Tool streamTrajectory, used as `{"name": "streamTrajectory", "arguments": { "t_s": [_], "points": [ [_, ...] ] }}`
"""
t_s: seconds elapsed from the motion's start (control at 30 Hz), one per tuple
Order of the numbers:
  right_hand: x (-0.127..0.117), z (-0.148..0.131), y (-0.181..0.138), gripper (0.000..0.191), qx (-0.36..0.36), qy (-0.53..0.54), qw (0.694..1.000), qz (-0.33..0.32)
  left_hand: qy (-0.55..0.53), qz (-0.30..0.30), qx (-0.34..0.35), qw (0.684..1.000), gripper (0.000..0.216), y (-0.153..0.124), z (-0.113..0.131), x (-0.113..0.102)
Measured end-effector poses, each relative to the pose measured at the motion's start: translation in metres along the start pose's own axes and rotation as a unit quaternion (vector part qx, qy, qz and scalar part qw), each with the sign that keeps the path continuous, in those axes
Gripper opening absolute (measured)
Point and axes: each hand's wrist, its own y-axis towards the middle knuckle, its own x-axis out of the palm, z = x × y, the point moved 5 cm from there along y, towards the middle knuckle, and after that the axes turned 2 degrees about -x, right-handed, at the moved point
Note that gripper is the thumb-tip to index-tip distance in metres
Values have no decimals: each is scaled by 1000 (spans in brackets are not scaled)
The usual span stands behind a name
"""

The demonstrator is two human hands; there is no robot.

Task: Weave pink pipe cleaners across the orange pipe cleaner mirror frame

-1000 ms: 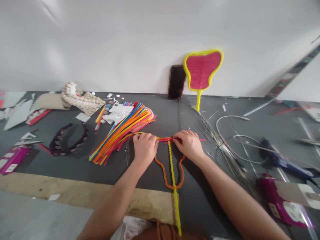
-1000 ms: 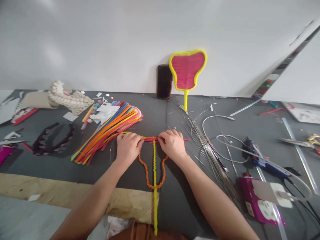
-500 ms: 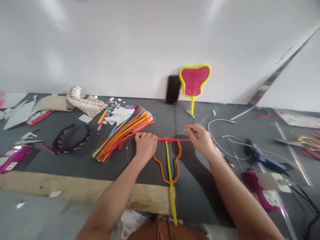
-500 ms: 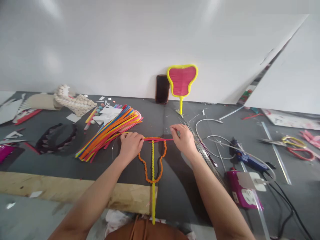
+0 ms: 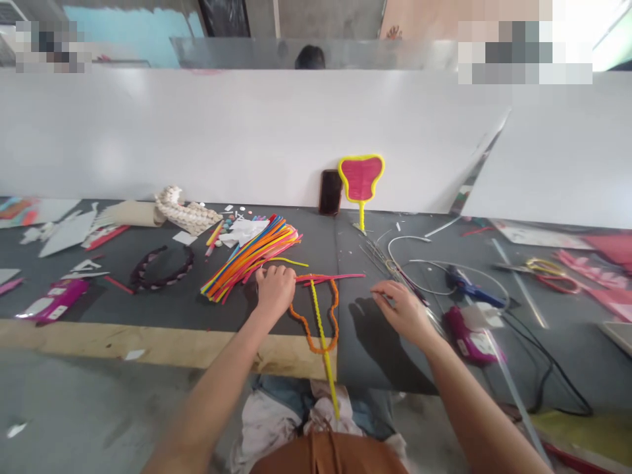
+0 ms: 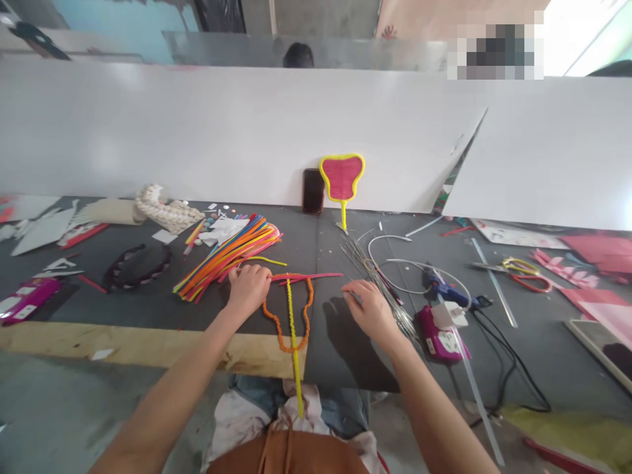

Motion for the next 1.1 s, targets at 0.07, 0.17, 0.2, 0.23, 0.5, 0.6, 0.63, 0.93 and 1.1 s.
{"name": "streamTrajectory", "arguments": {
  "t_s": [0.07, 0.17, 0.2, 0.23, 0.5, 0.6, 0.63, 0.93, 1.1],
  "points": [
    [5, -6, -12, 17, -11, 4, 1000, -9, 0, -6, -5, 1000, 23, -14, -2, 0],
    [14, -17, -27, 17, -28, 8, 999, -23, -1, -17, -15, 1000, 21, -33, -2, 3],
    [17, -20, -32, 17, -34, 10, 999, -29, -2, -20, -18, 1000, 21, -38, -1, 5],
    [20, -23, -36, 17, -40, 11, 999, -33, -2, -23, -20, 1000, 20, -42, -1, 6],
    [18, -39, -27, 20, -92, 4, 996, -13, -3, -39, -19, 999, 22, -47, 3, 7],
    [16, -38, -6, 23, -93, -22, 995, -5, -4, -50, -20, 999, 21, -44, 4, 6],
    [19, -38, 2, 23, -89, -34, 995, -14, -5, -53, -21, 998, 20, -43, 4, 5],
    [69, -42, 48, 24, -42, -73, 989, -124, -35, -45, 1, 998, 20, -38, 4, 2],
    [69, -28, 52, 23, -18, -25, 989, -148, -42, 11, 40, 998, 16, -25, 9, -4]
  ]
}}
